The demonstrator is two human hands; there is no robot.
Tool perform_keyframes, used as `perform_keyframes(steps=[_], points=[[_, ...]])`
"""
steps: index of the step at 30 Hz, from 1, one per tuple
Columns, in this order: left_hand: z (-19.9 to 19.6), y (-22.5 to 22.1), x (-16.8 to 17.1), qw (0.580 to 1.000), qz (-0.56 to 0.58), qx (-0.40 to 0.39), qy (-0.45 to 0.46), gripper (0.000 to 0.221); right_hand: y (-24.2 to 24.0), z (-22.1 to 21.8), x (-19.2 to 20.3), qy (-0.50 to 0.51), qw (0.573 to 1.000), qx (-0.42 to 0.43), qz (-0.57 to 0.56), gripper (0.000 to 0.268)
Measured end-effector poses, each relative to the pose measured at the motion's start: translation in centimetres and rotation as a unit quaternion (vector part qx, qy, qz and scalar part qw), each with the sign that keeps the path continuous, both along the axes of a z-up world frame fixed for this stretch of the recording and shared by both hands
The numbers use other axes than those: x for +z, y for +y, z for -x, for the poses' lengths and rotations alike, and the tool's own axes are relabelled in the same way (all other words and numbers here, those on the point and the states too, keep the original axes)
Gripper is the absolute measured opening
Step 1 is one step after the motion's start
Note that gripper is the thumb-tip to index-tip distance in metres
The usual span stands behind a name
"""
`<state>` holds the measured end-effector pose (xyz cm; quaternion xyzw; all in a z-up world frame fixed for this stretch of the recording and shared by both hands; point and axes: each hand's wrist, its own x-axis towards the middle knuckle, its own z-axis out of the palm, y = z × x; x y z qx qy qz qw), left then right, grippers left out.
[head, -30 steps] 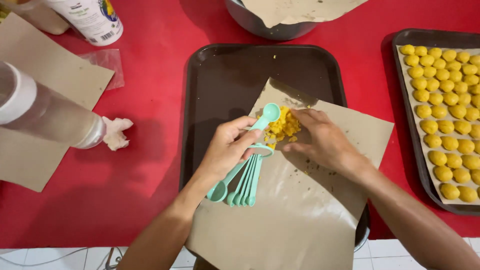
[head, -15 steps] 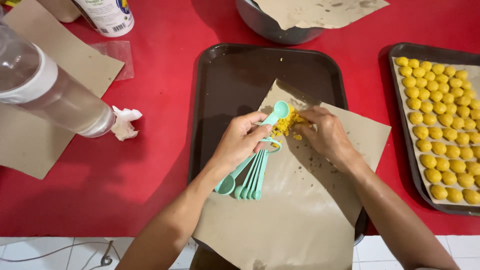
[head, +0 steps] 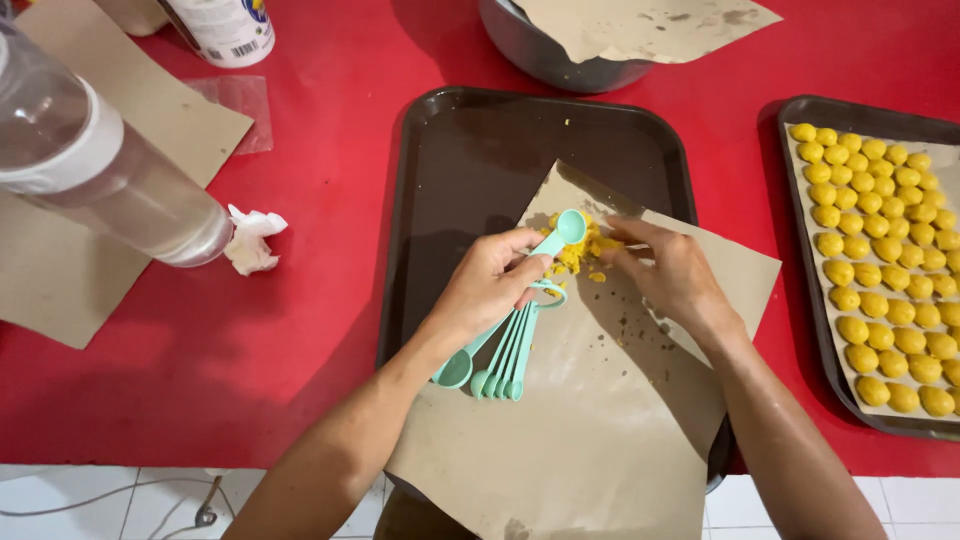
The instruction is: Shaping yellow cookie dough into small balls using a measuring spoon and placing them on a tray
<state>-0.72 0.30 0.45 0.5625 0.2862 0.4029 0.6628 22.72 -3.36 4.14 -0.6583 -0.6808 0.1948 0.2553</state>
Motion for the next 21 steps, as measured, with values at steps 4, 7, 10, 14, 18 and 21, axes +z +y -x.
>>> perform_keyframes(steps=[4,7,10,14,18,21], points=[[-0.4,0.1,-0.6,1.0,-0.004,-0.002,-0.011,0.017,1.1,-2.0,-3.9,-0.171,0.984,-0.008,-0.048,0.027],[-0.2,0.2,-0.9,1.0,-0.003,-0.007,-0.011,0.017,1.6,-3.2,-6.2,-0.189,0.979,-0.01,-0.072,0.027],[0.0,0.3,-0.2,1.0,-0.007,-0.008,-0.009,0.019,1.3,-2.7,-4.9,-0.199,0.978,-0.012,-0.062,0.022],[-0.2,0.2,-1.0,1.0,-0.013,-0.01,-0.002,0.016,0.0,-1.9,-4.3,-0.282,0.957,0.014,-0.063,0.027],[-0.4,0.3,-1.5,1.0,-0.025,-0.007,0.003,0.016,0.8,-5.1,-7.8,-0.324,0.941,0.033,-0.095,0.019],[0.1,-0.1,-0.3,0.999,-0.025,-0.013,0.016,0.016,2.0,-6.5,-7.1,-0.275,0.957,0.043,-0.084,0.027]])
